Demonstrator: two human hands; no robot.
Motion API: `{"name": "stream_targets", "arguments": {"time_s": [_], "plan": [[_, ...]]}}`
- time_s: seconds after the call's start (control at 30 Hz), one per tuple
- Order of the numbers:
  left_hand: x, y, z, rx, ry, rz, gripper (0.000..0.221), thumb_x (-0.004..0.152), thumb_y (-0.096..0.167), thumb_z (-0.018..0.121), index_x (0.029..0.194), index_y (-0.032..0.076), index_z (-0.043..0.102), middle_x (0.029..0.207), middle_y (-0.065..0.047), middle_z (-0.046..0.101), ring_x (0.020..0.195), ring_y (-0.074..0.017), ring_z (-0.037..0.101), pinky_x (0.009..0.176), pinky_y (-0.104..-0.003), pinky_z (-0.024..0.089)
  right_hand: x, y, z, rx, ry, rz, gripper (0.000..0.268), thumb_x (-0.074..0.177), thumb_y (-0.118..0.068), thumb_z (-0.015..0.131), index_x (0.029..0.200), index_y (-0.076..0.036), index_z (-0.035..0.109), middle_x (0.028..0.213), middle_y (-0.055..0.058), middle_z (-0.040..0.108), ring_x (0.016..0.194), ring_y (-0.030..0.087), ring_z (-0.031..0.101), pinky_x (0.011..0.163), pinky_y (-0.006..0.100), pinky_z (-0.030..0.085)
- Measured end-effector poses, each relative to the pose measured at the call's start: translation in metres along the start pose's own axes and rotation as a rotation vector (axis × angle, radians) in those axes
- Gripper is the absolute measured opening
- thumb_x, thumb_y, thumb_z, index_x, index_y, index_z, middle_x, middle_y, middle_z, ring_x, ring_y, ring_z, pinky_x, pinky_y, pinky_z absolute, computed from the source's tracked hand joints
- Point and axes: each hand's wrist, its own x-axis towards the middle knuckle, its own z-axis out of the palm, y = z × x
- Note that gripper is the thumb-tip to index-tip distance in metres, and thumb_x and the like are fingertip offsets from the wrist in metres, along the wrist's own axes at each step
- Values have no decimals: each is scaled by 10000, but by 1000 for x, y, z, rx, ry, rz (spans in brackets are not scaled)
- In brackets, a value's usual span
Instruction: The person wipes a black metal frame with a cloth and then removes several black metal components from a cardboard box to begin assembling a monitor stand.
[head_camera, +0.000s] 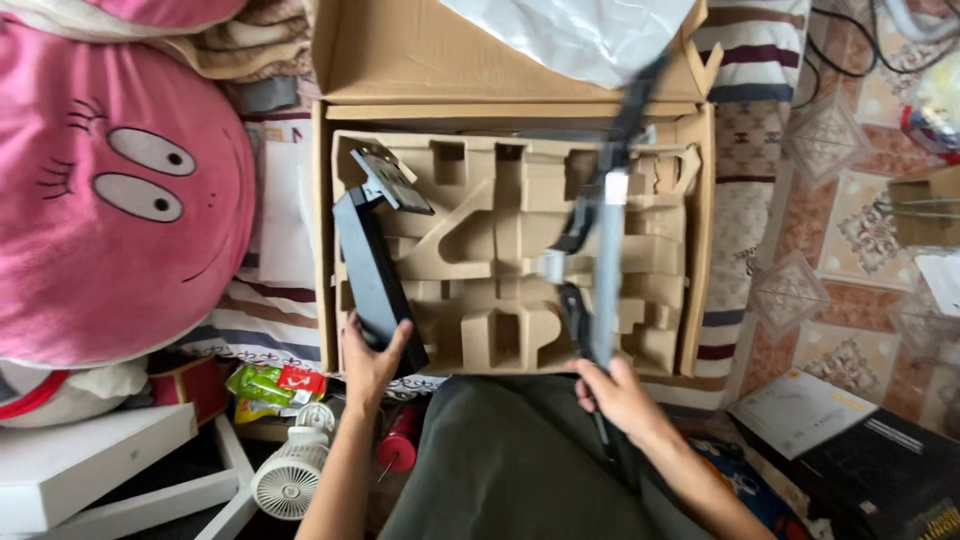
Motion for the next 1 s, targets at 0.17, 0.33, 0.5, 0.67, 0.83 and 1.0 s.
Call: {"name": "stream_targets", "arguments": {"time_s": [0.17, 0.33, 0.5, 0.67, 0.83, 1.0], "plan": [[-49, -2, -11, -74, -64, -106, 1108, 698, 545, 828, 1561, 31, 360, 1478, -222, 483, 1391, -312, 461, 1160, -390, 388, -37, -56, -29, 104, -6, -44, 375, 1020, -7, 537, 1391, 42, 564, 1202, 196, 730, 791, 229, 640, 607, 319, 576], [-86, -47, -4, -76, -174, -207, 1092, 679, 539, 843, 1551, 83, 369, 1448, -170, 473, 1311, -276, 516, 1140, -397, 427, -25, -39, -86, 69, -79, -219, 390, 957, -14, 597, 1338, 67, 620, 1222, 195, 755, 800, 253, 680, 588, 332, 562], [-92, -149, 41, -138, -259, -346, 930, 722, 484, 849, 1486, 77, 509, 1362, -119, 629, 1259, -226, 592, 1067, -347, 480, 27, -18, -176, -274, -186, -194, 660, 907, -13, 687, 1542, -109, 530, 876, 155, 787, 804, 242, 741, 748, 361, 626], [-107, -193, 62, -134, -308, -461, 817, 789, 421, 810, 1517, 178, 531, 1378, -125, 669, 1236, -218, 666, 1014, -360, 509, 53, -10, -188, -895, 31, -223, 257, 891, -267, 781, 712, -114, 678, 697, 16, 776, 681, 155, 741, 707, 295, 531], [-118, -162, 61, -185, -191, -444, 756, 816, 484, 767, 1457, 132, 577, 1264, -123, 706, 1145, -199, 677, 972, -333, 511, 31, -38, -147, -801, -81, -170, 132, 958, -212, 703, 896, -97, 718, 732, 28, 763, 641, 142, 732, 647, 296, 579], [-152, -70, 27, -299, -119, -514, 668, 903, 404, 703, 1481, 127, 518, 1366, -130, 641, 1251, -245, 625, 1059, -370, 469, 21, -42, -117, -779, -111, -109, 175, 1004, -201, 664, 1025, -52, 754, 842, 78, 767, 717, 157, 731, 640, 271, 639]]}}
